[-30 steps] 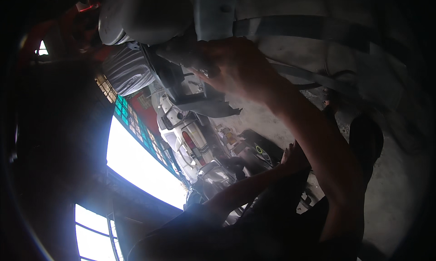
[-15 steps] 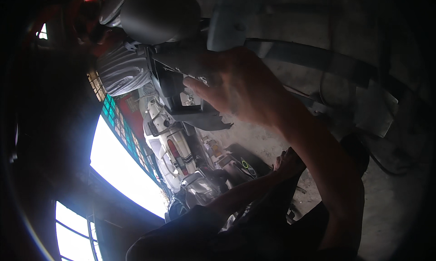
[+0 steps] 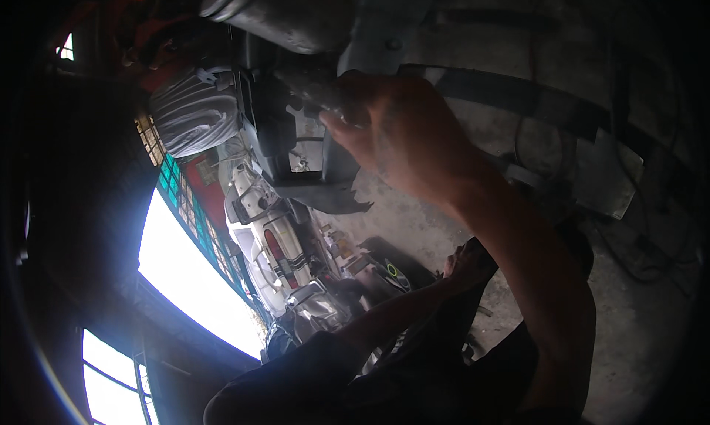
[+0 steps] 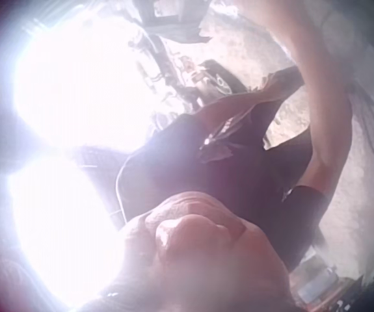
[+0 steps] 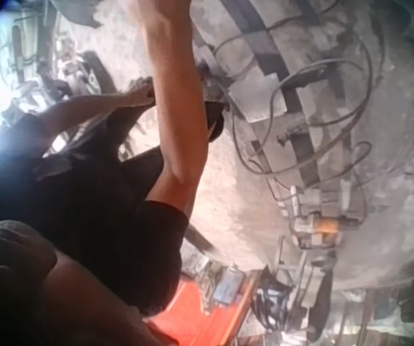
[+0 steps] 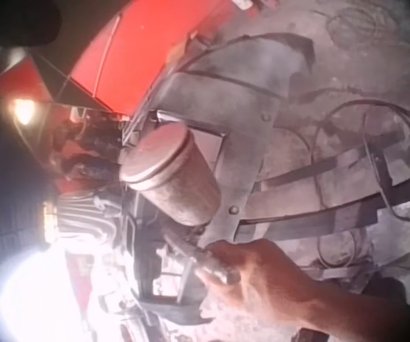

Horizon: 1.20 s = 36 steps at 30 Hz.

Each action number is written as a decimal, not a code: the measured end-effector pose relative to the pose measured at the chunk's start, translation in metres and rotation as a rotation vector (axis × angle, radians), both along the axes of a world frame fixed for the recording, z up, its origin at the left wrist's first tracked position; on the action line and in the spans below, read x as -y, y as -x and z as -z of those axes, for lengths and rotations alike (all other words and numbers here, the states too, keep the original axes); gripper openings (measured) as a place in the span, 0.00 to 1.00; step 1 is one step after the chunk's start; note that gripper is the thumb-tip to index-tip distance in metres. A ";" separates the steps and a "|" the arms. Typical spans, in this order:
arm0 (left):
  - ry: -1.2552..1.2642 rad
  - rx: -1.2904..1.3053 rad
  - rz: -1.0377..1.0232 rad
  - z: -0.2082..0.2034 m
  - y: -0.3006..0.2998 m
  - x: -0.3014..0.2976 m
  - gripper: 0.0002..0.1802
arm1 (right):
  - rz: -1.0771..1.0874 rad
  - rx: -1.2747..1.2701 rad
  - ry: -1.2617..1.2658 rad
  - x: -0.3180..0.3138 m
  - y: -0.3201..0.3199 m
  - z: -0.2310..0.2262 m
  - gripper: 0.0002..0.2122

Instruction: The person uses a spray gun to apply paint to a car bumper resting on a metal stand. They move around the bumper to cover different sections, including the top, sides, and lower areas, while holding a cloth in the other hand.

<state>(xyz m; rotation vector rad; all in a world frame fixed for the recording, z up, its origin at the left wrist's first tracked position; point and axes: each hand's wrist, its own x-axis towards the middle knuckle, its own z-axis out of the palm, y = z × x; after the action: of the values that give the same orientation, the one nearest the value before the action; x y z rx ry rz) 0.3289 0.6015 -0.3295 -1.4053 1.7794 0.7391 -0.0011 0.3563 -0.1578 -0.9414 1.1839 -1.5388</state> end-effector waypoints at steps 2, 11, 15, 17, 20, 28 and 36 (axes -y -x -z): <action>-0.029 0.011 -0.008 -0.003 0.008 0.005 0.32 | 0.001 0.059 0.128 0.002 -0.002 -0.004 0.09; 0.017 -0.037 0.043 0.002 -0.002 -0.001 0.32 | 0.051 0.029 0.082 -0.005 -0.007 0.017 0.09; -0.040 0.073 0.039 0.000 0.002 -0.004 0.34 | 0.056 -0.033 0.060 -0.012 -0.012 0.023 0.09; -0.035 0.060 0.011 -0.001 0.003 -0.004 0.35 | 0.115 -0.091 0.164 -0.014 -0.014 0.023 0.09; -0.037 0.050 0.013 -0.003 0.001 -0.006 0.35 | 0.092 -0.088 0.205 -0.011 -0.034 0.027 0.07; -0.110 -0.055 0.002 0.003 -0.011 -0.008 0.28 | -0.153 -0.073 0.237 -0.013 -0.075 0.030 0.06; -0.109 0.067 -0.013 -0.012 0.013 0.009 0.31 | 0.103 -0.037 0.212 -0.006 -0.044 0.028 0.08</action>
<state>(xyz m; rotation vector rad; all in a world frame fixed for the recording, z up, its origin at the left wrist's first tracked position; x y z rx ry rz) 0.3162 0.5922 -0.3175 -1.3548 1.6554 0.7743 0.0432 0.3622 -0.1854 -1.0647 1.1257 -1.7620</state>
